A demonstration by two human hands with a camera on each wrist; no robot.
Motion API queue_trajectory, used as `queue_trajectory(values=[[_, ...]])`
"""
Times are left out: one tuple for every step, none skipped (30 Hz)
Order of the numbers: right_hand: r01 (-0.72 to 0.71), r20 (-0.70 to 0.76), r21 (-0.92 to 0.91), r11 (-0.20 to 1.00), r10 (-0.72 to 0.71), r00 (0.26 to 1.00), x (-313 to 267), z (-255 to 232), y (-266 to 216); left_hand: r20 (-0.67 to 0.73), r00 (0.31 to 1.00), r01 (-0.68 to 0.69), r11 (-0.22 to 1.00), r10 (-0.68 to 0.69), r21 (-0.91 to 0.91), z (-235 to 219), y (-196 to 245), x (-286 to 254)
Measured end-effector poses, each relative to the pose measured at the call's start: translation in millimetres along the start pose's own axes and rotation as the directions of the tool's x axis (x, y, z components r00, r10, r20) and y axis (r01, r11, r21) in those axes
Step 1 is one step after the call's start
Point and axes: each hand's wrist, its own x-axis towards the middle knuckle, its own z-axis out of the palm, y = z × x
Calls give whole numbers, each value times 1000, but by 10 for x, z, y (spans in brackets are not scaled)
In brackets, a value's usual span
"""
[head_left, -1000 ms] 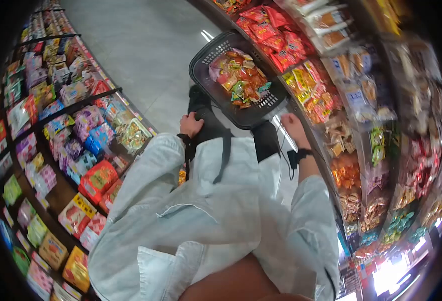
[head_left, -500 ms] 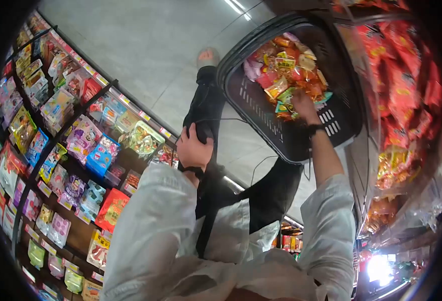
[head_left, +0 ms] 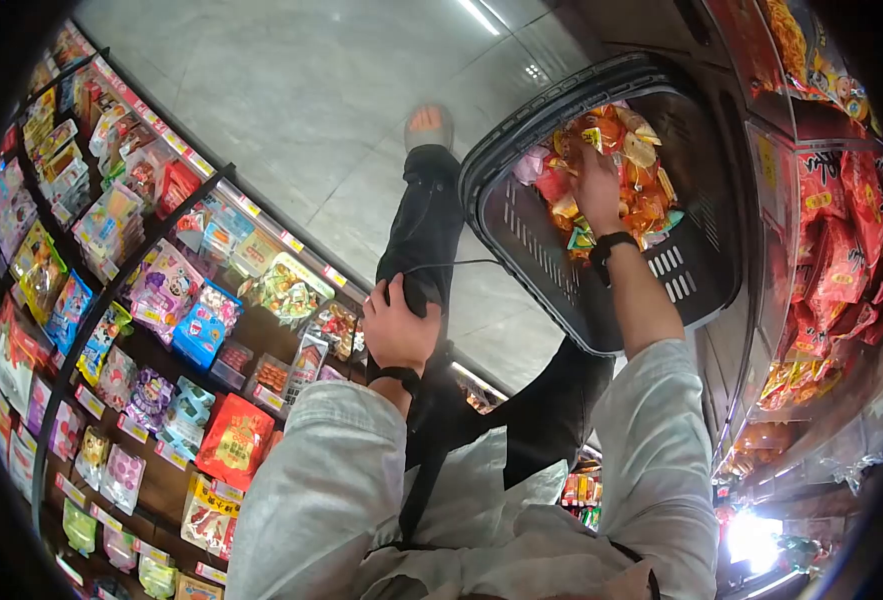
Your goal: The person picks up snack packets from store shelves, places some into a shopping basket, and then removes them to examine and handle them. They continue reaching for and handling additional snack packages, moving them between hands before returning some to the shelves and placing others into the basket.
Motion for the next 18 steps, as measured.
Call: queue_trajectory(values=[[83,-13,-37,996,-84,996,35,-3,25,0,1000,-5,1000,5,-10,-2,8,-10],[-19,60,-89,996,24,998,128,58,78,-4,1000,-10,1000,10,-18,2,7,-2],[-64,88,-143,988,77,993,214,87,94,-8,1000,-14,1000,14,-23,12,-2,2],[-108,115,-194,975,132,985,290,77,77,-13,1000,-13,1000,13,-25,26,-11,-14],[-152,138,-244,958,189,972,336,65,59,-19,1000,-16,1000,15,-25,43,-18,-21],[-144,162,-282,949,195,967,372,36,10,-26,1000,-19,1000,18,-25,53,-27,-18],[-135,187,-320,938,202,961,412,-18,-68,-16,1000,-13,1000,12,-14,48,-33,-16],[-124,211,-361,924,210,955,442,-71,-127,-5,1000,-7,1000,7,-5,38,-25,-16],[-112,234,-403,908,221,947,437,-90,-141,8,1000,-2,1000,2,1,34,-18,-18],[-63,213,-359,931,147,966,441,34,-19,-4,1000,-14,1000,14,5,44,-12,-21],[-69,263,-212,975,125,957,447,65,43,-13,1000,-27,1000,28,8,55,-12,-17],[-81,307,-60,995,96,947,449,34,45,-21,999,-41,999,41,9,56,-8,-27],[-93,342,94,991,56,938,454,4,34,-11,999,-39,999,39,19,55,16,-38],[-85,309,145,986,36,950,453,-21,7,-4,999,-36,999,36,30,52,47,-39],[-115,296,220,969,46,954,491,-40,-18,1,999,-33,998,33,45,42,61,-35],[-142,281,294,945,56,958,557,-38,-36,-2,999,-33,999,34,43,35,58,-28],[-164,267,365,916,66,961,634,-22,-45,-5,999,-33,999,34,40,38,54,-30],[-191,291,324,927,95,952,737,17,-24,-7,999,-33,999,33,37,46,50,-37]])
